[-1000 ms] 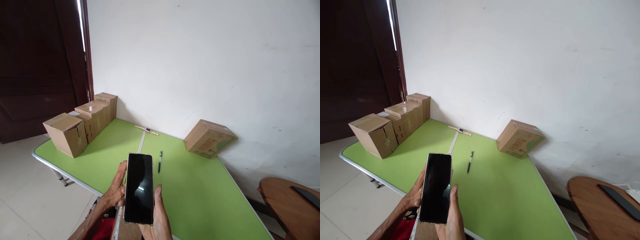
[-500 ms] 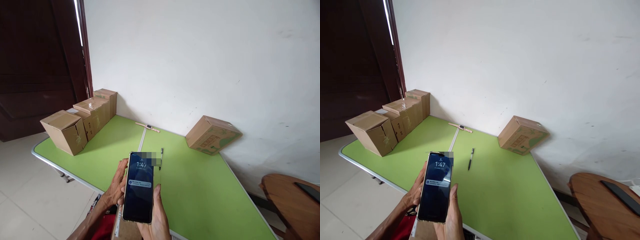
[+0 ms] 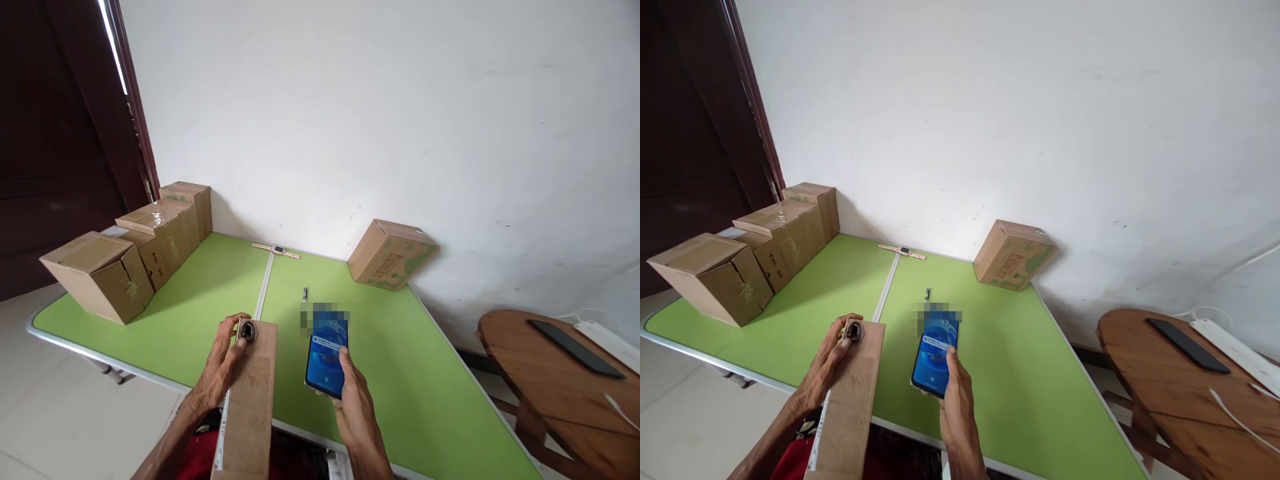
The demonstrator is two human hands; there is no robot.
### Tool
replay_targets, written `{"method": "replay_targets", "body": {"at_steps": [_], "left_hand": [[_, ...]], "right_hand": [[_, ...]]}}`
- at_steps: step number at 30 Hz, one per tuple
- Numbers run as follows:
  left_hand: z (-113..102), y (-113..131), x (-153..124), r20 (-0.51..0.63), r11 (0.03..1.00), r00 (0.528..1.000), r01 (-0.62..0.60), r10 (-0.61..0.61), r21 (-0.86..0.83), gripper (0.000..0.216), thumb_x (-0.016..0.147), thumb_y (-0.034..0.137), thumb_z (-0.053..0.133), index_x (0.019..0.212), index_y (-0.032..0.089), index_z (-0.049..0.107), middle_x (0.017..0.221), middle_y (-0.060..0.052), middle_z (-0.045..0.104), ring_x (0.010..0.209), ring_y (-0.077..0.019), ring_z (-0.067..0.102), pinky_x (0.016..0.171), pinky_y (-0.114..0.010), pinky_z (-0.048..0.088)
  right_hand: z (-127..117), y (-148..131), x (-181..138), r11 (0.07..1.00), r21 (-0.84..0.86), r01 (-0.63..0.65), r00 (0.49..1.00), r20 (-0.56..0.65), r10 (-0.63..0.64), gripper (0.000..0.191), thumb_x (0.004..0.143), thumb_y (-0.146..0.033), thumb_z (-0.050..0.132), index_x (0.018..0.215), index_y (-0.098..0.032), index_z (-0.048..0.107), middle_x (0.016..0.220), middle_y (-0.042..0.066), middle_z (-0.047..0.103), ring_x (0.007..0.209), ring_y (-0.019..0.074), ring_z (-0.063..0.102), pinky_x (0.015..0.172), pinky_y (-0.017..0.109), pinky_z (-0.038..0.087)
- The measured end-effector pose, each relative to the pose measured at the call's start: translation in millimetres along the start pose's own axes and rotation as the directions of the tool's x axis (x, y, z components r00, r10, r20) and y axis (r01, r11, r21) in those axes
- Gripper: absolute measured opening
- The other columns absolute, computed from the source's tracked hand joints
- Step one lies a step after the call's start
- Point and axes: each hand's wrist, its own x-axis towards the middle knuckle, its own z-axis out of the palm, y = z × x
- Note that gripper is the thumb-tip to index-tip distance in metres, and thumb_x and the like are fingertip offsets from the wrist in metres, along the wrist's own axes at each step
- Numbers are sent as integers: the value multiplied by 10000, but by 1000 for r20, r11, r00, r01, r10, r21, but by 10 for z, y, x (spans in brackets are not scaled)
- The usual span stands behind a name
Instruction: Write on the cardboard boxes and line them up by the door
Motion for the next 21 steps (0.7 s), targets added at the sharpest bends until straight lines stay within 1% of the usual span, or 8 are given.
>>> {"method": "replay_targets", "body": {"at_steps": [2,4,9,11,13,15,18,21], "left_hand": [[12,-2,-6,-11,1000,1000,16,-16,-9,515,1040,620,410,1380,270,576,1475,-108,566,1353,-349,509,1196,-512,350],[14,1,-10,-15,999,999,37,-37,-16,522,1037,629,404,1380,277,577,1503,-107,550,1362,-351,510,1190,-513,357],[-10,-5,1,-7,998,998,63,-64,-25,544,1033,655,383,1369,277,583,1520,-108,540,1348,-360,531,1171,-527,382],[-19,-30,9,2,998,999,54,-54,-36,546,1045,654,366,1373,273,580,1506,-111,548,1363,-357,523,1186,-535,368],[-23,-77,7,8,999,1000,24,-24,-39,577,1056,665,336,1394,265,578,1517,-117,541,1414,-358,487,1227,-547,323],[-23,-139,-7,18,999,1000,-5,6,-48,641,1059,690,297,1474,266,538,1589,-121,491,1491,-360,418,1269,-558,264],[-21,-237,-34,45,996,998,-42,46,-83,767,1031,761,265,1594,268,433,1698,-124,382,1567,-370,330,1296,-575,218],[-18,-297,-26,51,989,996,-72,79,-125,879,993,828,243,1620,234,406,1720,-149,355,1575,-391,327,1291,-594,235]], "right_hand": [[-110,153,242,979,-192,69,998,23,-66,665,710,-765,747,1052,-195,724,824,32,782,611,224,684,462,306,469],[-193,285,410,938,-330,108,993,74,-89,650,755,-817,636,927,-193,703,715,40,734,550,228,644,445,324,459],[-257,401,573,856,-493,155,988,64,-142,585,794,-825,542,727,-247,600,582,7,606,534,227,596,454,340,471],[-254,382,595,799,-573,182,982,67,-175,545,818,-794,510,673,-270,541,541,-13,532,516,222,559,447,341,457],[-257,352,605,724,-657,210,974,77,-213,494,829,-742,505,651,-282,513,532,-15,497,513,229,547,461,346,453],[-272,325,604,636,-733,240,962,92,-257,432,826,-680,517,653,-284,519,565,11,532,555,249,575,534,369,478],[-310,306,575,509,-818,269,940,107,-324,370,804,-635,527,692,-282,547,657,77,610,714,321,645,720,448,507],[-296,305,480,419,-870,262,922,96,-376,444,798,-686,500,791,-259,621,830,180,673,962,443,659,841,567,490]]}}
